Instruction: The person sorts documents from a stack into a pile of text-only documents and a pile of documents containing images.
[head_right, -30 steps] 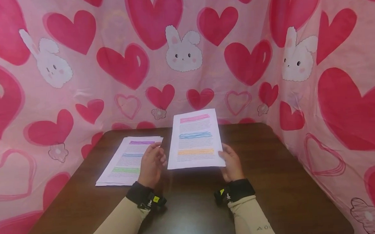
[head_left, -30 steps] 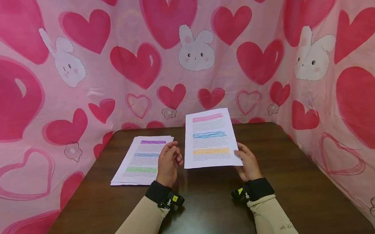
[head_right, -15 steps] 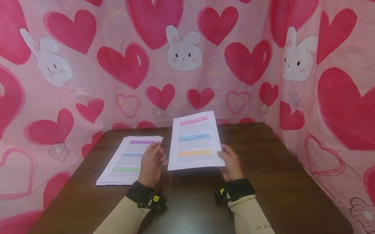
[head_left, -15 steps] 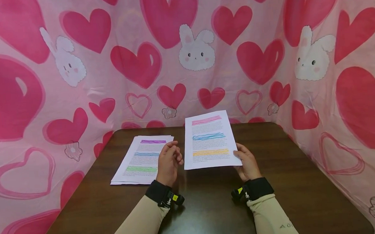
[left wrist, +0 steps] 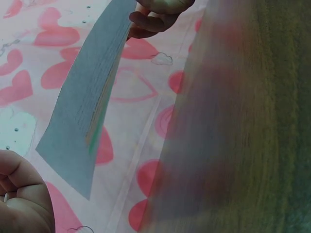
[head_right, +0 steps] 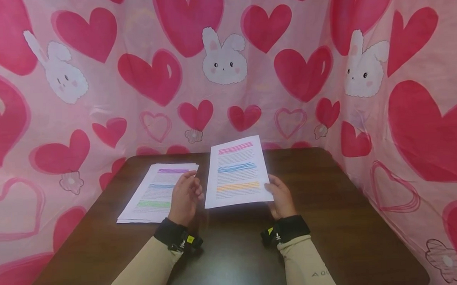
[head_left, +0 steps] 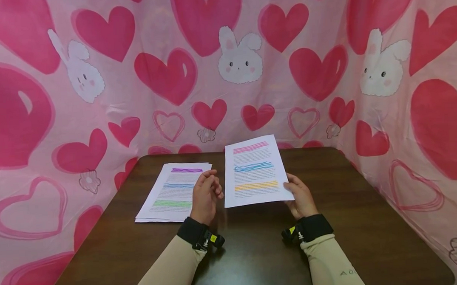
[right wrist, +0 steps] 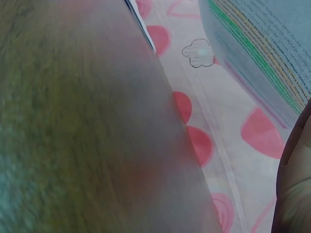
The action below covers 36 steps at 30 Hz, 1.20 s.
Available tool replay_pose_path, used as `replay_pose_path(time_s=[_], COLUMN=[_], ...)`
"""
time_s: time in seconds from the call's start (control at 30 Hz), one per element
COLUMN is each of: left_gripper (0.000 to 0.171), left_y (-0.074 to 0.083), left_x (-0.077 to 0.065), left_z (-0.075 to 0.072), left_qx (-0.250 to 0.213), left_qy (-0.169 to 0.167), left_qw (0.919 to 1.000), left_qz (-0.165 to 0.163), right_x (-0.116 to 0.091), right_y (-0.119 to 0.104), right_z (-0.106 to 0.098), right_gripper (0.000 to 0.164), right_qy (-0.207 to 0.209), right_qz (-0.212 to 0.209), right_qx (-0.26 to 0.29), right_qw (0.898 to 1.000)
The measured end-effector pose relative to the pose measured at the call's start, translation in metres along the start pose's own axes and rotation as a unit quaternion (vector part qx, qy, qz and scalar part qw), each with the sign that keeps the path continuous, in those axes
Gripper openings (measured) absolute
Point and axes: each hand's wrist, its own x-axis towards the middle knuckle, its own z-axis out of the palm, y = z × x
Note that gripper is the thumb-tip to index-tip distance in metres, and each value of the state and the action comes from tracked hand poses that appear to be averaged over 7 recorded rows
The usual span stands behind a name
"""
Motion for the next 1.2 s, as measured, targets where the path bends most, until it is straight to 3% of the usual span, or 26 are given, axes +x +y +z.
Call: replay_pose_path(time_s=[1.2], left_gripper=[0.022], left_y=[-0.001], left_x=[0.0014], left_z=[-0.003], left_qx=[-0.008], left_qy=[0.0], left_qw=[1.0], left_qz=[0.003], right_x=[0.0056], right_y=[0.0037], right_z=[0.0011], right_gripper=[0.046], right_qy=[-0.016], right_qz=[0.009], right_qx=[-0.047], right_qw=[0.999])
